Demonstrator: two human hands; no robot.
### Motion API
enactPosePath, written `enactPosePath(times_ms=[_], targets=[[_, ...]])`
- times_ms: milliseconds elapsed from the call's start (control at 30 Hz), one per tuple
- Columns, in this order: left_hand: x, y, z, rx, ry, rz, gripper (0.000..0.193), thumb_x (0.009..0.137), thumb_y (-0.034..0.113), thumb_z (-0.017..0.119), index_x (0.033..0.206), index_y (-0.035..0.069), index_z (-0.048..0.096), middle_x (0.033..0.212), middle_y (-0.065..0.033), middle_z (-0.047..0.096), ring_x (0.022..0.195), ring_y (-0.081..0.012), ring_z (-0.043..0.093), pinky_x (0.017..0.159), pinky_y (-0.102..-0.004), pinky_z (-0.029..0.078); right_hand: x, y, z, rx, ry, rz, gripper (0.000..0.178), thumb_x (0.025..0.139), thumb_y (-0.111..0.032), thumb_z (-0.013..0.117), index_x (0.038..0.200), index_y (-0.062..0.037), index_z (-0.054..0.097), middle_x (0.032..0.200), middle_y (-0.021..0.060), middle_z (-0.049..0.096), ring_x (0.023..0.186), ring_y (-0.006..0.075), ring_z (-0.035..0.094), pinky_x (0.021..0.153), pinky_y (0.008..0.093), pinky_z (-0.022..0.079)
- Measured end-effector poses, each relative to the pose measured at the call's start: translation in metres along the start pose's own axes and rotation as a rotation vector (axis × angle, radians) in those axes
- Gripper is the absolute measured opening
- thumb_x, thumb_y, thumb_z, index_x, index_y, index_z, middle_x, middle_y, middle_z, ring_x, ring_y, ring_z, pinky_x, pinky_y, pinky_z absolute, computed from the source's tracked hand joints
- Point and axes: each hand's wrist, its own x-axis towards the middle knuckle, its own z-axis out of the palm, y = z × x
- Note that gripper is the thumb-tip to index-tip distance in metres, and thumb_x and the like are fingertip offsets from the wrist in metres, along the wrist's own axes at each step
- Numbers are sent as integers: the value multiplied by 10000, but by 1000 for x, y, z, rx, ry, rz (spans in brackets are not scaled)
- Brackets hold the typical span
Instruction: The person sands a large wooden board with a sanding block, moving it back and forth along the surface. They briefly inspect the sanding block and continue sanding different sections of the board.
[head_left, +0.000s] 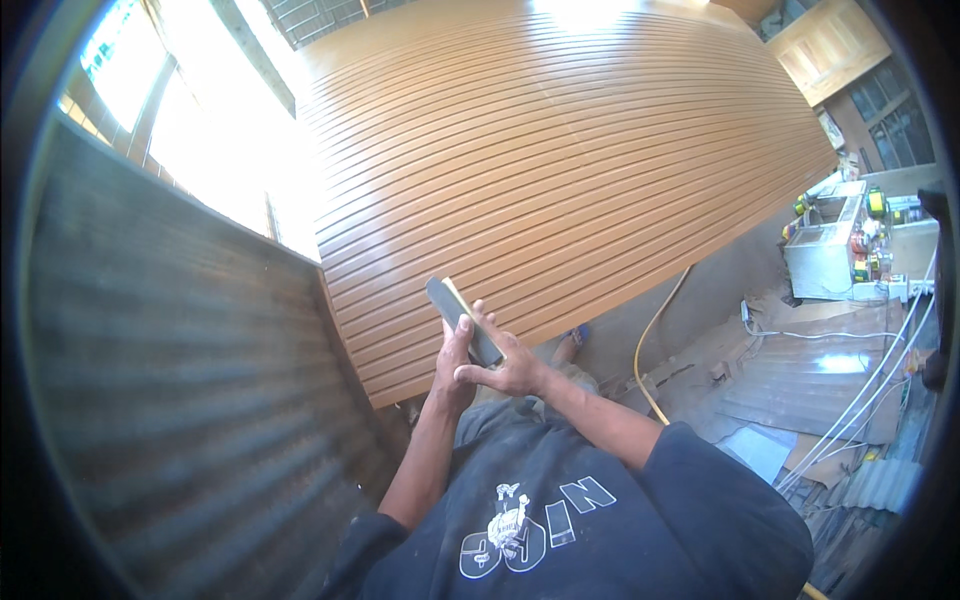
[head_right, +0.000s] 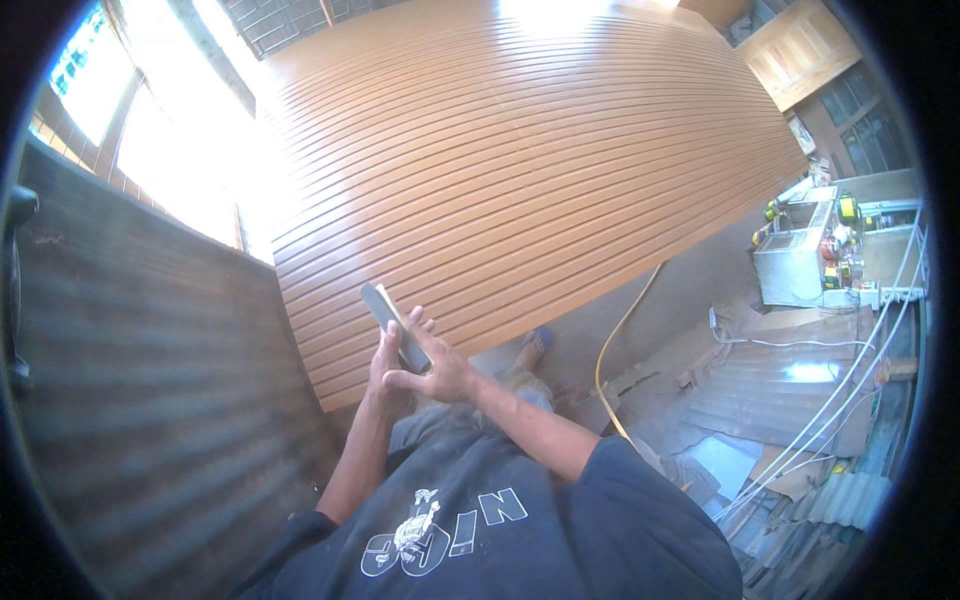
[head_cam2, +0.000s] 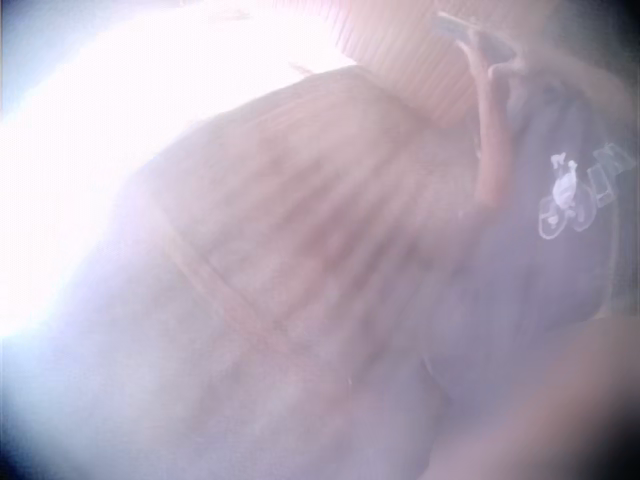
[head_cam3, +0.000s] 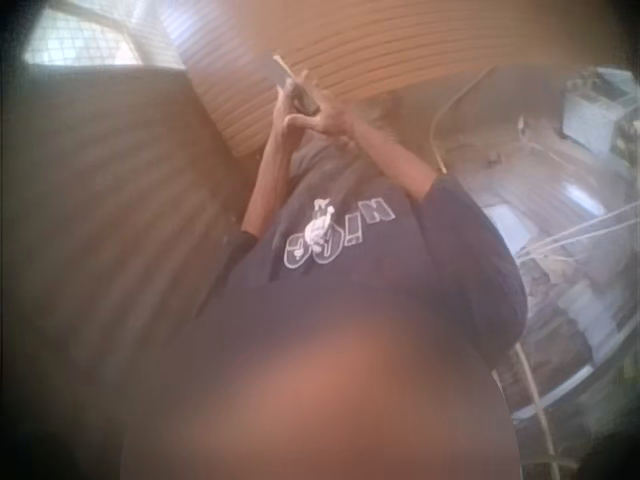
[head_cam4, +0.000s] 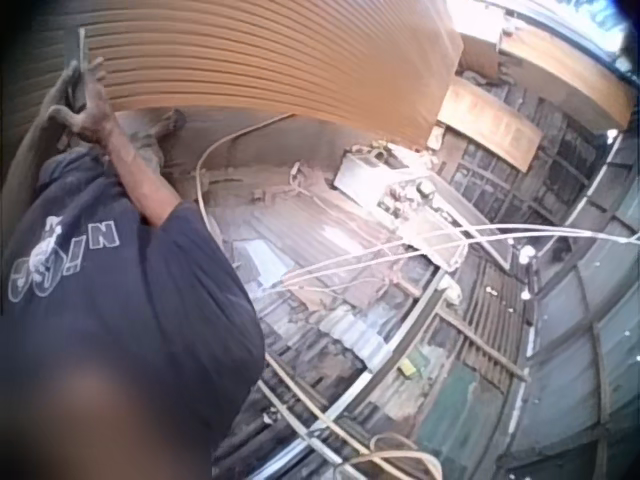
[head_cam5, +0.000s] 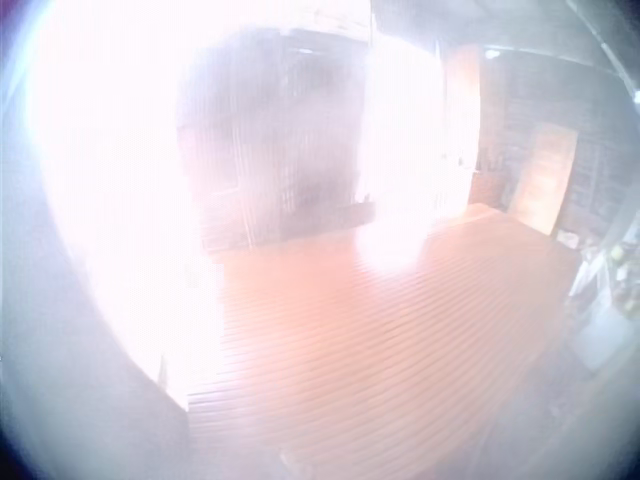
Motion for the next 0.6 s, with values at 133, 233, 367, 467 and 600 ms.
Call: enactPosePath(times_ms=[133, 233, 367, 467, 600], targets=[[-5, -3, -8, -392, -55, -79, 681, 1073, 446, 637, 1590, 85, 381, 1502, -113, 538, 1340, -255, 571, 1098, -455, 503, -5, -5, -14, 694, 66, 85, 593, 1110, -272, 530, 1617, 10, 406, 1480, 170, 601, 1370, 257, 568, 1194, 386, 403], [-14, -1, -12, -85, 127, -125, 561, 1020, 257, 745, 1492, 82, 496, 1429, -99, 607, 1209, -215, 655, 963, -396, 584, -13, -20, -13, 704, 270, -86, 614, 1070, -208, 508, 1634, 1, 384, 1542, 169, 545, 1436, 248, 501, 1218, 382, 372], [-15, 4, -10, 5, 76, 36, 343, 945, 147, 828, 1236, 66, 666, 1134, -54, 737, 935, -150, 721, 708, -301, 602, -26, -32, -7, 1104, 319, -120, 679, 994, -107, 492, 1646, 17, 346, 1614, 179, 469, 1464, 261, 479, 1233, 379, 365], [-9, 6, -5, 106, 91, 8, 376, 962, 151, 806, 1287, 37, 656, 1172, -80, 743, 1017, -194, 735, 831, -369, 629, -32, -26, -3, 1343, 369, 56, 598, 1076, -247, 514, 1605, 7, 398, 1581, 190, 494, 1441, 295, 504, 1212, 433, 400], [3, 0, 8, 238, 91, -126, 401, 936, 167, 836, 1269, 15, 673, 1112, -85, 760, 923, -167, 732, 784, -321, 608, -30, -9, -1, 1308, 559, 79, 607, 1113, -389, 517, 1609, -53, 418, 1551, 162, 527, 1399, 302, 542, 1184, 467, 432]])
